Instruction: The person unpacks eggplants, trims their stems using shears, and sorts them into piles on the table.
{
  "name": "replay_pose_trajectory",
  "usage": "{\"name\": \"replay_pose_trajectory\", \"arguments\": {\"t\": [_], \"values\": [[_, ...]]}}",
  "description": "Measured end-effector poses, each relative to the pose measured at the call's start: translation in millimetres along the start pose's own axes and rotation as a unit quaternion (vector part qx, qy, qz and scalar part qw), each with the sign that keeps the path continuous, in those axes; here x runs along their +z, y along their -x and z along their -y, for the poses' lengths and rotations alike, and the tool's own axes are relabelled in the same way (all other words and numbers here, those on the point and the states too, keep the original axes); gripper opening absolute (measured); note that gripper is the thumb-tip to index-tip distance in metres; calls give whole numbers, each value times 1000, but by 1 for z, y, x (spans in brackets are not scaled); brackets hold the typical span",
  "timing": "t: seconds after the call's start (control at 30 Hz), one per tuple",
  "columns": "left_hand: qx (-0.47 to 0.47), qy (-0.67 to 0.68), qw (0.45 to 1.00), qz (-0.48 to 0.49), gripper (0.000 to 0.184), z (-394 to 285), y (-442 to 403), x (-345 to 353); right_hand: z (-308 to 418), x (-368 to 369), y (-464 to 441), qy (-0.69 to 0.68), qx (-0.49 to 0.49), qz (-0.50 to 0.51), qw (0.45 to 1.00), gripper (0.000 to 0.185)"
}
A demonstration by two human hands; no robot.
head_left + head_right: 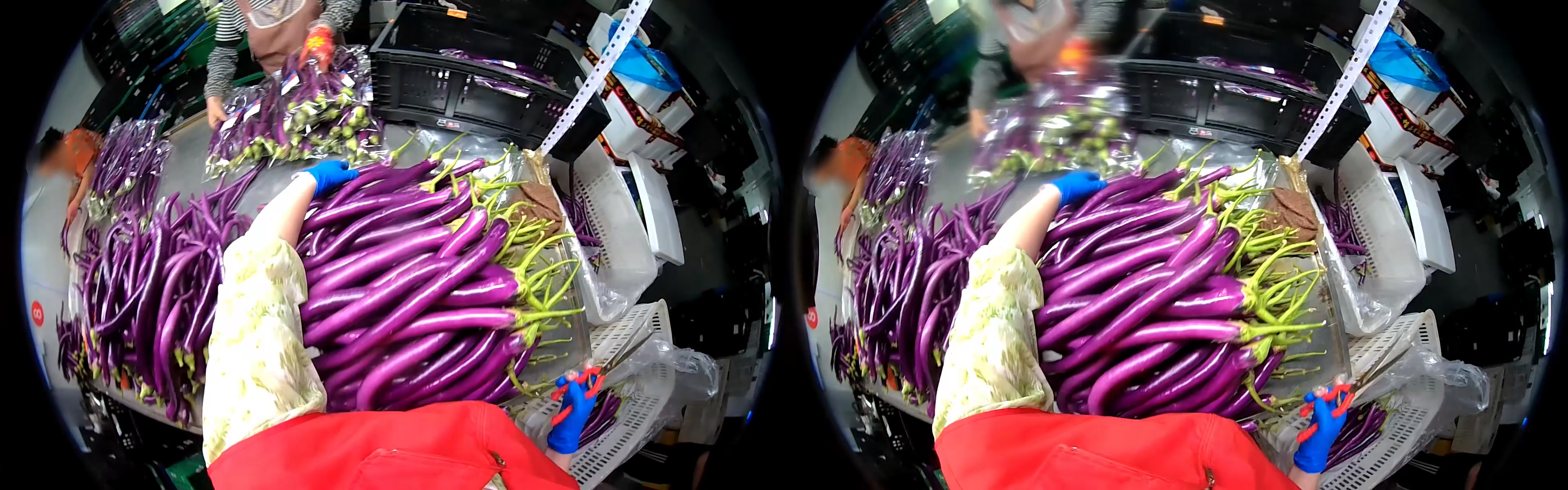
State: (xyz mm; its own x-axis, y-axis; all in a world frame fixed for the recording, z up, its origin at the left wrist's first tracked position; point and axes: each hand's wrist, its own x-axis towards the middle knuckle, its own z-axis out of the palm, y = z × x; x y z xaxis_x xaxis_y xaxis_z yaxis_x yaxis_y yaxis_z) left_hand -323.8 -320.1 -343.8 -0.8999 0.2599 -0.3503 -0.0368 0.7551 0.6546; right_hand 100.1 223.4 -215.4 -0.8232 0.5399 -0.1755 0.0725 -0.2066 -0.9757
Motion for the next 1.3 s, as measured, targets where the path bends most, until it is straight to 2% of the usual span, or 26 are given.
{"name": "replay_pose_trajectory", "arguments": {"t": [0.03, 0.07, 0.13, 0.17, 0.27, 0.3, 0.4, 0.43, 0.53, 0.57, 0.7, 0.73, 0.8, 0.87, 0.9, 1.0, 1.03, 1.13, 1.2, 1.23, 1.27, 1.3], "values": [[-6, -6, 999, -43, 66, -5, -1, 8, -10, -9, -3, -8, -6, -11, 1000, 59], [-32, 63, 997, 7, 67, -11, -1, 9, -13, -13, -4, 1, 2, -13, 1000, 59], [-89, 199, 970, 104, 69, -67, 34, -7, -15, -14, -6, 18, 21, -12, 1000, 59], [-157, 292, 929, 164, 69, -72, 36, -4, -16, -13, -9, 29, 23, -10, 999, 59], [-165, 204, 934, 244, 68, -76, 40, -2, -14, -5, -16, 66, 32, -1, 997, 60], [-160, 238, 927, 241, 63, -86, 47, -3, -11, 1, -16, 82, 35, 3, 996, 60], [-95, 239, 953, 159, 55, -98, 55, -6, -19, 0, -19, 122, 39, 7, 992, 61], [-82, 206, 967, 126, 51, -105, 55, -8, -21, -2, -20, 135, 40, 6, 990, 61], [-14, 54, 998, 1, 56, -108, 37, -20, -19, 1, -16, 152, 37, 4, 988, 60], [10, 127, 992, -15, 54, -108, 29, -17, -19, 2, -16, 152, 36, 5, 988, 59], [-16, 178, 983, 44, 49, -127, 8, 8, -19, 1, -16, 163, 35, 1, 986, 56], [-26, 304, 943, 130, 49, -122, 0, 20, -19, 0, -16, 168, 37, -2, 985, 55], [-62, 306, 931, 187, 55, -116, -11, 19, -21, -1, -15, 167, 34, -1, 985, 53], [-81, 324, 925, 180, 55, -151, 18, 15, -27, -4, -18, 161, 30, 3, 987, 52], [-57, 308, 936, 162, 60, -153, 21, 14, -31, -6, -20, 155, 27, 6, 988, 51], [49, 84, 994, 39, 60, -149, 8, 25, -28, -3, -19, 148, 43, 11, 988, 45], [68, 63, 995, 36, 61, -152, 8, 26, -26, 0, -19, 147, 50, 14, 988, 42], [-43, 255, 949, 179, 62, -155, 14, 24, -27, 3, -18, 145, 55, 3, 988, 46], [-56, 210, 951, 221, 53, -138, 9, 13, -31, 3, -16, 133, 22, 0, 991, 49], [-16, 217, 957, 193, 51, -133, 19, 12, -36, 6, -24, 127, 3, 29, 991, 50], [7, 98, 984, 149, 48, -136, 33, 2, -36, 12, -24, 111, 11, 14, 994, 57], [32, 40, 994, 94, 44, -141, 51, 4, -39, -2, -31, 119, 19, 34, 992, 58]]}}
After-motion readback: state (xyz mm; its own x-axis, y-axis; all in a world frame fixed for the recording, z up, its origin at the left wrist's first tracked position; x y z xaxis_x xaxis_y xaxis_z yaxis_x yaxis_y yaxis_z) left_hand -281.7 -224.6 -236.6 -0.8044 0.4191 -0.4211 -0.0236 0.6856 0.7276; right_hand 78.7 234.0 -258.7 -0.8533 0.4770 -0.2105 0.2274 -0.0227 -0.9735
